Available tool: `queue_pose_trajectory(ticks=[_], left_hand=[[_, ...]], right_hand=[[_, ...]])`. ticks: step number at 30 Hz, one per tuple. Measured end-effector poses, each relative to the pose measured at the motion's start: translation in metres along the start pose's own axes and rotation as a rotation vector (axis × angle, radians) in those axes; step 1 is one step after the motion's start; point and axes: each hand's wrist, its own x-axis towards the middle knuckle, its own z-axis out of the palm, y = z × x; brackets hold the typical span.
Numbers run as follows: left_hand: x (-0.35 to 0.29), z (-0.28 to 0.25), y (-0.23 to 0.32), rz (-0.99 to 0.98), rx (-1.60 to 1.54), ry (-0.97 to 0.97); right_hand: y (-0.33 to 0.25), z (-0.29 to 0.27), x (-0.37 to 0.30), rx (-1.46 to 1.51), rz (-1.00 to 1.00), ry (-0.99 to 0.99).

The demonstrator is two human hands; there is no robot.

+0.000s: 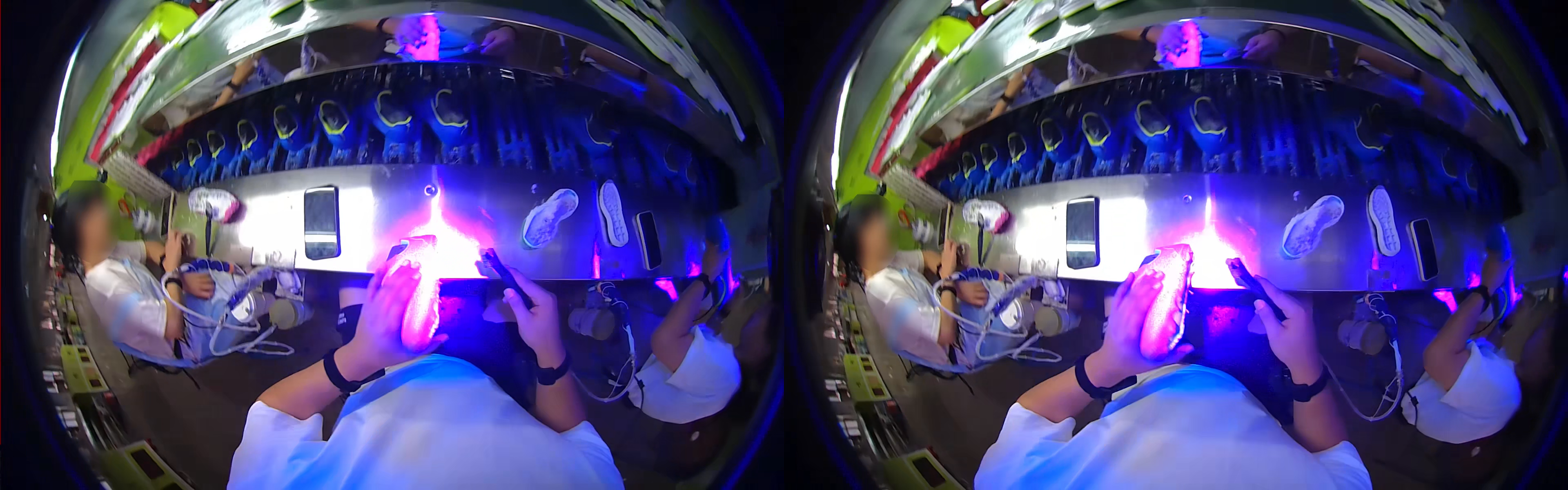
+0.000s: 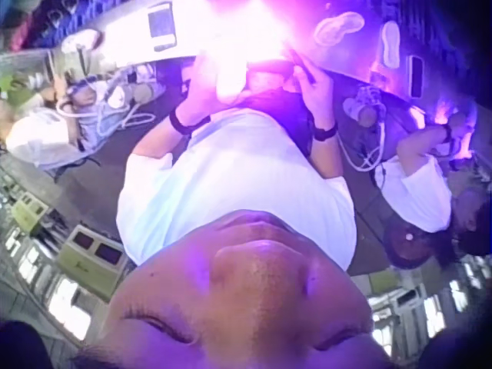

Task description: Applying a liquid substance or adhesive to shoe uppers using a handheld applicator on a production line.

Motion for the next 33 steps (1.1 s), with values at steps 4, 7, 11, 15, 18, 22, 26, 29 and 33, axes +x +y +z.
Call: queue_pose_trajectory(ticks=[4,7,11,15,18,22,26,29,33], left_hand=[[-0.054,0.003,-0.020,0.042,0.065,-0.073],[-0.074,0.005,-0.033,0.094,0.092,-0.110],[-0.085,0.002,-0.042,0.111,0.092,-0.130],[-0.085,-0.003,-0.046,0.102,0.040,-0.153],[-0.084,-0.004,-0.050,0.104,0.026,-0.177],[-0.078,-0.003,-0.056,0.143,0.068,-0.195],[-0.075,0.000,-0.060,0.165,0.061,-0.191],[-0.073,0.001,-0.063,0.177,0.064,-0.208],[-0.065,-0.002,-0.056,0.185,0.097,-0.258]], right_hand=[[0.012,0.052,0.010,-0.142,-0.197,-0.072],[0.014,0.073,0.021,-0.185,-0.139,-0.098],[0.013,0.090,0.029,-0.093,-0.023,-0.079],[0.025,0.092,0.018,-0.198,-0.147,-0.135],[0.017,0.093,0.005,-0.129,0.009,-0.192],[0.019,0.093,0.006,-0.045,0.032,-0.182],[0.026,0.090,-0.015,0.015,0.141,-0.221],[0.036,0.081,-0.051,0.046,0.145,-0.273],[0.029,0.071,-0.052,0.094,0.138,-0.282]])
